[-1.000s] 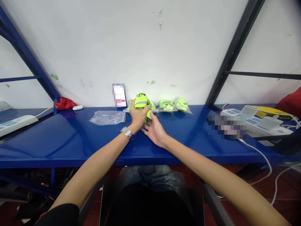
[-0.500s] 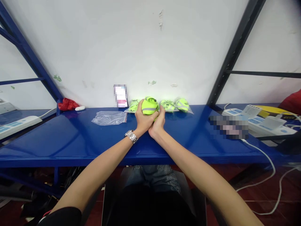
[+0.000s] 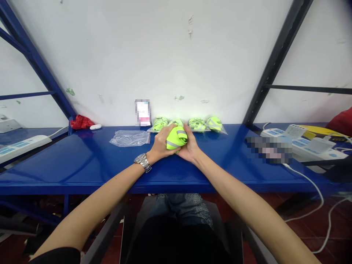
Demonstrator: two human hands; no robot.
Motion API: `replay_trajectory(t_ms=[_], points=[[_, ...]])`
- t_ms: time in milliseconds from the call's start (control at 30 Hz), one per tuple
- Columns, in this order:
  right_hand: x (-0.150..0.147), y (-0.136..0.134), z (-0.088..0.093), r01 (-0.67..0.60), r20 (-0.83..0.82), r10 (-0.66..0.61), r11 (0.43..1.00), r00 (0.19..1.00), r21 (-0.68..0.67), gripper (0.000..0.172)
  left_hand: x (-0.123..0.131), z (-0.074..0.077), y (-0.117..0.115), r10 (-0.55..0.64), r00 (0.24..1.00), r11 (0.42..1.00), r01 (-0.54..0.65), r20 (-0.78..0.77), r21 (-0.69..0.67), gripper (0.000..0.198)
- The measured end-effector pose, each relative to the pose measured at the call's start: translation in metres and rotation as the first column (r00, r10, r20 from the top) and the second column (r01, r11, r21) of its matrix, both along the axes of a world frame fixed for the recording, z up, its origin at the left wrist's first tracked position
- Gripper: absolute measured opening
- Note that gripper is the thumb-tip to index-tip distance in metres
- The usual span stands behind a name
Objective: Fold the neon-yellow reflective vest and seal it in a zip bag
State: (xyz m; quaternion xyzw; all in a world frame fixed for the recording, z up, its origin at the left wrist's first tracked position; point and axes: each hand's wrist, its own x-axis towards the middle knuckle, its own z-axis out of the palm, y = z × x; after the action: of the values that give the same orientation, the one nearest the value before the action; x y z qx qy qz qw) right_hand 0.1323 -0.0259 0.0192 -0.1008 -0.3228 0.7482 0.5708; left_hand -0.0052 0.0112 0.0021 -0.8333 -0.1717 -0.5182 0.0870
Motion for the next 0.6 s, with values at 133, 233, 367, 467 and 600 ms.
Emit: replay_trajectory(t_ms=[133, 233, 367, 467, 600], points=[[0.007, -0.001, -0.003, 0.007, 0.069, -0.009, 1.0, 0.998, 0.029, 0.026, 0.003, 0.0, 0.001, -0.01, 0.998, 1.0, 0.011, -0.059, 0.013, 0.077], [0.013, -0.003, -0.006, 0.052, 0.102, -0.056, 0.998, 0.993, 0.043, 0.024, 0.007, 0.002, -0.003, 0.019, 0.994, 0.999, -0.021, -0.11, -0.025, 0.08], [0.019, -0.004, -0.01, 0.142, 0.15, -0.144, 0.99, 0.978, 0.019, 0.021, 0.012, 0.007, -0.012, -0.099, 0.983, 0.992, 0.085, -0.156, -0.096, 0.081], [0.022, -0.003, -0.014, 0.134, 0.181, -0.132, 0.991, 0.975, 0.005, 0.021, 0.015, 0.011, -0.018, -0.132, 0.976, 0.984, 0.108, -0.172, -0.145, 0.079], [0.03, -0.003, -0.016, 0.143, 0.187, -0.142, 0.99, 0.972, 0.008, 0.022, 0.023, 0.02, -0.022, -0.128, 0.967, 0.979, 0.087, -0.22, -0.186, 0.092]])
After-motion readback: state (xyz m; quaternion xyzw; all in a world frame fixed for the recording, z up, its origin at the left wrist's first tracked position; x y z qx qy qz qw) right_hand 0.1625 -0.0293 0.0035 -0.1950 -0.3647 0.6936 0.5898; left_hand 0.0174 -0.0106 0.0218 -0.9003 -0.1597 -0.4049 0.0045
